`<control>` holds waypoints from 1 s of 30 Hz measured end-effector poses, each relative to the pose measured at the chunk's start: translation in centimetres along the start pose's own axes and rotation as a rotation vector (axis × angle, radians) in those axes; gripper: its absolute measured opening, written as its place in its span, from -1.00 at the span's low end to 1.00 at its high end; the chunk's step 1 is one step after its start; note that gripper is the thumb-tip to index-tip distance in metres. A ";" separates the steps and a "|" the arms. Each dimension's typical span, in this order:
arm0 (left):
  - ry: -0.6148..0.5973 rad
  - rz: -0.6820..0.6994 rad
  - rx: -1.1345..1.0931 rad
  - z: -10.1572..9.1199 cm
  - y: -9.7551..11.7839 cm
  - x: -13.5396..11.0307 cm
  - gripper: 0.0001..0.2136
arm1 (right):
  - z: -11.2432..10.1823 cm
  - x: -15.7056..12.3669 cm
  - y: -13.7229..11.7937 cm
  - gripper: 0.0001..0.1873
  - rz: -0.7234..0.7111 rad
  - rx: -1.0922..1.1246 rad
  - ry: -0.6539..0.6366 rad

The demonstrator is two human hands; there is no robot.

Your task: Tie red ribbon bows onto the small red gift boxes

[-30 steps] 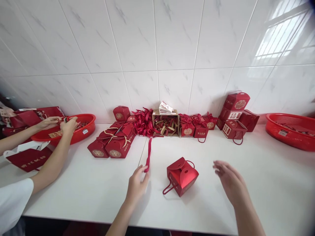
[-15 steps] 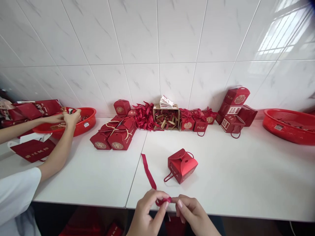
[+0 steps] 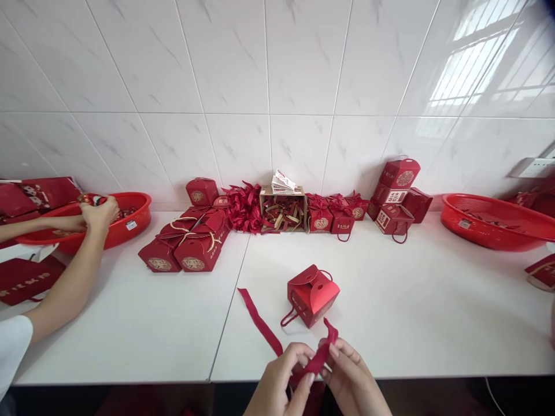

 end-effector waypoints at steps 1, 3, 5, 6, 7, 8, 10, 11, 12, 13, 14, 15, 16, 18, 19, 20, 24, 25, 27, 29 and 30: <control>0.001 -0.009 -0.014 -0.1 -0.2 0.1 -0.76 | 0.2 0.0 -0.6 -0.77 -0.017 0.029 0.013; -0.013 -0.038 -0.038 -0.4 -0.7 0.2 -0.75 | 0.3 0.1 -1.9 -0.76 -0.048 0.090 0.051; -0.058 -0.065 -0.059 -0.9 -1.1 0.4 -0.76 | 0.1 0.3 -3.2 -0.73 -0.090 0.137 0.114; -0.077 -0.078 -0.067 -1.3 -1.3 0.5 -0.77 | -0.2 0.4 -3.9 -0.71 -0.117 0.153 0.147; -0.098 -0.090 -0.074 -1.6 -1.4 0.5 -0.78 | -0.5 0.6 -4.5 -0.71 -0.144 0.163 0.176; -0.113 -0.106 -0.080 -1.9 -1.4 0.6 -0.79 | -0.9 0.7 -5.1 -0.71 -0.176 0.170 0.197; -0.102 -0.142 -0.092 -2.6 -1.2 0.6 -0.80 | -1.5 0.9 -6.2 -0.73 -0.239 0.175 0.220; -0.083 -0.158 -0.102 -2.9 -1.1 0.5 -0.81 | -1.8 1.0 -6.7 -0.74 -0.263 0.171 0.230; -0.059 -0.171 -0.117 -3.1 -0.9 0.5 -0.83 | -2.0 1.0 -7.1 -0.74 -0.280 0.162 0.244; -0.029 -0.184 -0.135 -3.4 -0.7 0.4 -0.83 | -2.2 1.0 -7.4 -0.74 -0.292 0.150 0.261; -0.001 -0.197 -0.151 -3.6 -0.6 0.3 -0.84 | -2.4 1.0 -7.7 -0.73 -0.298 0.136 0.280; 0.013 -0.211 -0.162 -3.8 -0.5 0.3 -0.84 | -2.5 1.0 -7.9 -0.73 -0.302 0.123 0.294; 0.017 -0.224 -0.160 -4.0 -0.4 0.3 -0.84 | -2.5 1.1 -8.2 -0.72 -0.306 0.113 0.302; 0.000 -0.232 -0.129 -4.5 -0.5 0.2 -0.84 | -2.6 1.1 -8.7 -0.73 -0.321 0.105 0.299; -0.016 -0.226 -0.105 -4.8 -0.6 0.2 -0.84 | -2.6 1.1 -9.0 -0.73 -0.330 0.106 0.291; -0.030 -0.216 -0.080 -5.1 -0.8 0.3 -0.84 | -2.7 1.0 -9.3 -0.73 -0.341 0.110 0.283; -0.042 -0.192 0.005 -6.6 -1.7 0.2 -0.85 | -3.3 0.8 -10.9 -0.73 -0.401 0.098 0.273; -0.038 -0.191 0.023 -6.9 -1.9 0.1 -0.85 | -3.5 0.7 -11.4 -0.75 -0.424 0.071 0.271; -0.020 -0.171 0.049 -7.8 -2.3 0.0 -0.86 | -4.2 0.6 -12.4 -0.78 -0.472 0.006 0.267; 0.003 -0.108 0.053 -8.7 -2.5 -0.3 -0.87 | -4.8 0.6 -13.4 -0.79 -0.508 -0.023 0.271; 0.015 -0.069 0.046 -9.2 -2.7 -0.5 -0.87 | -5.0 0.6 -13.8 -0.79 -0.523 -0.018 0.277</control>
Point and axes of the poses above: each hand's wrist, its own x-axis towards the middle knuckle, its own z-axis out of the palm, y = z × x, the point moved 2 cm from there along x, towards the middle knuckle, and after that the axes turned 11 degrees about -y, right-handed, at the moved point
